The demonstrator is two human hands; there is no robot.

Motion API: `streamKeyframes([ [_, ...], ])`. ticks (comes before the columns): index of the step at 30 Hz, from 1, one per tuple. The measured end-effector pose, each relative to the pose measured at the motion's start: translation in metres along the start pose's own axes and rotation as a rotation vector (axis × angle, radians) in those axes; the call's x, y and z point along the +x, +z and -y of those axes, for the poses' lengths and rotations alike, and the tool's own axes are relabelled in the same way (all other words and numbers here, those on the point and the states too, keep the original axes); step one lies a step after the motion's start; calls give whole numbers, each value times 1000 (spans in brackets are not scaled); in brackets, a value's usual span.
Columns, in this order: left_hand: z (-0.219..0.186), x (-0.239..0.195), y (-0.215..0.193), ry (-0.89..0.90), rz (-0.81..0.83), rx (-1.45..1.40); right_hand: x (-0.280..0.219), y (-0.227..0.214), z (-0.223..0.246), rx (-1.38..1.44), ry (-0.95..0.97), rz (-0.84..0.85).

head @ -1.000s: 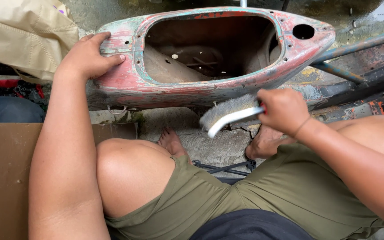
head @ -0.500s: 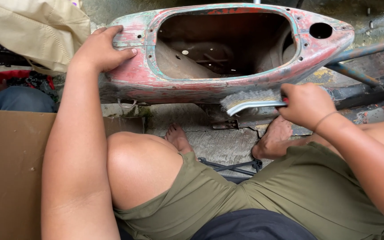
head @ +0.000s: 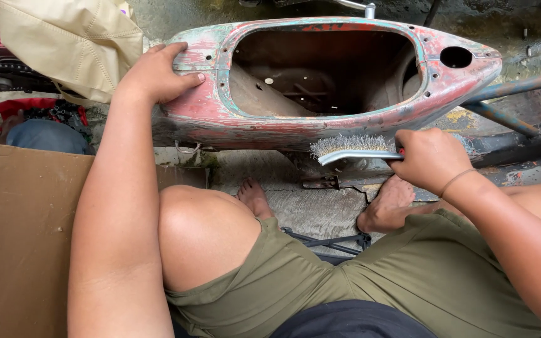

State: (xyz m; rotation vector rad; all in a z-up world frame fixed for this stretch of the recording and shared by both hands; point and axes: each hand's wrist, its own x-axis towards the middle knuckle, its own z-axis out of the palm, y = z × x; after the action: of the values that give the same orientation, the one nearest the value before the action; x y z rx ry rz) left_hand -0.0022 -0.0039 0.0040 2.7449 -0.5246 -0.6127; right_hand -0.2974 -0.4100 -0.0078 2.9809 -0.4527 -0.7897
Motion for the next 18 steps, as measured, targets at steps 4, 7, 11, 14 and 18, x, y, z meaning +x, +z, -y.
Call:
streamKeyframes([
  [4, 0, 1, 0, 0, -6, 3, 7, 16, -2, -56, -38, 51],
  [7, 2, 1, 2, -15, 5, -4, 3, 15, -8, 11, -166, -67],
  [11, 2, 1, 1, -1, -13, 6, 1, 26, -15, -148, -293, -437],
  [14, 0, 0, 1, -16, -7, -3, 2, 40, -23, -293, -356, -563],
  [18, 0, -3, 2, -27, -3, -17, -3, 49, -38, -394, -355, -742],
])
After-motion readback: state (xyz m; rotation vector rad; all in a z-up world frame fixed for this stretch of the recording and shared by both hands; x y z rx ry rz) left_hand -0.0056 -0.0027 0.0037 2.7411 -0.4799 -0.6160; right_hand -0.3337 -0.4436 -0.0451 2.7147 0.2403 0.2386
